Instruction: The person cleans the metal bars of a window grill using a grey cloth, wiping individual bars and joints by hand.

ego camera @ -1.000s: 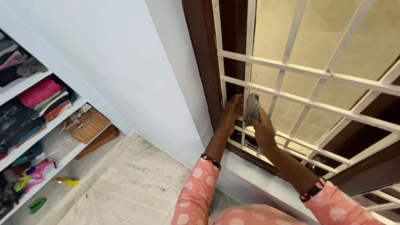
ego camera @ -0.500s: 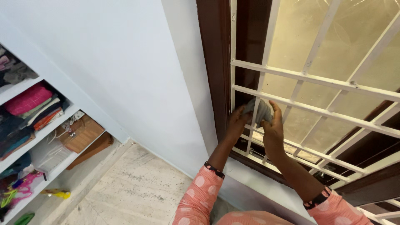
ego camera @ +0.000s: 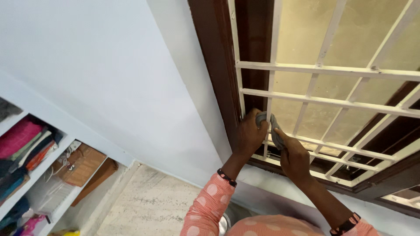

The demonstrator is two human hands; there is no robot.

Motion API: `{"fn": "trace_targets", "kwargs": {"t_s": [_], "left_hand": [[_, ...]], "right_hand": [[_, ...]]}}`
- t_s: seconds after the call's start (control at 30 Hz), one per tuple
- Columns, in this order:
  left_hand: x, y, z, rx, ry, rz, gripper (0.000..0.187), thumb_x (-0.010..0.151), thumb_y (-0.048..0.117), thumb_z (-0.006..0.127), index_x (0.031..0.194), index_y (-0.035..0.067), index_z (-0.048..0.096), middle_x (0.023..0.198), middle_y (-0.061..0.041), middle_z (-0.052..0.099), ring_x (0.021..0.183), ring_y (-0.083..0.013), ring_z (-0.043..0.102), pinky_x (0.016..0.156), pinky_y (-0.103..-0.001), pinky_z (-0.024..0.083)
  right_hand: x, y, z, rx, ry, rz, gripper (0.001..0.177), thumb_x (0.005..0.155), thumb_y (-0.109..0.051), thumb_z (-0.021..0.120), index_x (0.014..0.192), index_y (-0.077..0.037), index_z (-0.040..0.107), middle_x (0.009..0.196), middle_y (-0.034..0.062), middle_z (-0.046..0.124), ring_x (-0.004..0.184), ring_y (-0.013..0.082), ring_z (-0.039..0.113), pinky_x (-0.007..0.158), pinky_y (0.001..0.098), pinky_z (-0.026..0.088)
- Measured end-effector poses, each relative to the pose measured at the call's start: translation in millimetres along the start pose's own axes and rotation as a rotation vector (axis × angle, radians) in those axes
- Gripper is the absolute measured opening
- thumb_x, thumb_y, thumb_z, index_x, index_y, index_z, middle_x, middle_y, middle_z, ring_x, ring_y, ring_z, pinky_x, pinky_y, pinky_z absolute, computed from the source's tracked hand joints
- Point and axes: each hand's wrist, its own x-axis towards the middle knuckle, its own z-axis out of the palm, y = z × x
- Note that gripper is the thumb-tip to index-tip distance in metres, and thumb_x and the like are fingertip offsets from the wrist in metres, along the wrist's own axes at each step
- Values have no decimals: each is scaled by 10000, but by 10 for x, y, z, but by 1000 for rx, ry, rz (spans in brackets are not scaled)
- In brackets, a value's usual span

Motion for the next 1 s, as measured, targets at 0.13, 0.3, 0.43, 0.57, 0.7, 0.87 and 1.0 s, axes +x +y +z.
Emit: {"fn": "trace_targets", "kwargs": {"t_s": [0.13,0.3,0.43,0.57,0.7,0.87,1.0], "left_hand": [[99,23,-68,8,-81,-136,198,924,212,609,1090,104,599,922,-150,739,853,-357,726,745,-456,556],[139,-110,-90,53,-179,-34,277,871,219,649,1121,112,597,893,-158,725,817,-371,715,714,-475,557],[-71,-119,-78,332,-200,-129,325,937,383,698,1054,93,608,759,-153,713,702,-377,714,632,-497,548],[-403,-232,-155,406,-245,-58,361,1001,439,680,1004,83,616,704,-165,687,664,-366,705,610,-476,552],[-462,-315,-224,247,-208,-106,295,1005,364,636,1077,79,607,787,-157,719,713,-373,710,610,-482,535],[-403,-245,-215,150,15,99,308,1019,291,600,1238,74,588,1009,-182,721,869,-376,707,680,-458,553],[-269,-289,-79,91,-44,117,265,1008,231,630,1228,85,606,1039,-166,735,893,-379,706,717,-457,552]], "right_hand": [[-59,218,130,74,-25,147,492,900,62,558,1361,-109,552,823,167,662,698,328,689,613,447,524],[-135,378,186,25,-42,67,522,835,16,561,1329,-147,520,777,187,660,659,370,678,580,474,521],[-84,478,178,33,-100,159,514,823,13,545,1300,-177,514,715,173,651,622,361,677,565,473,512],[-148,394,128,124,-163,381,568,829,-4,498,1375,-153,448,588,162,598,525,332,642,535,467,483],[-378,202,30,104,-192,474,804,787,-23,522,1560,-131,331,523,173,544,449,315,572,487,443,444],[-622,202,-68,5,-255,334,640,798,-33,507,1431,-128,529,544,124,546,437,256,573,481,390,450],[-780,232,-94,670,-255,520,467,846,-9,391,1251,-7,623,645,17,512,531,133,417,475,306,348]]}}
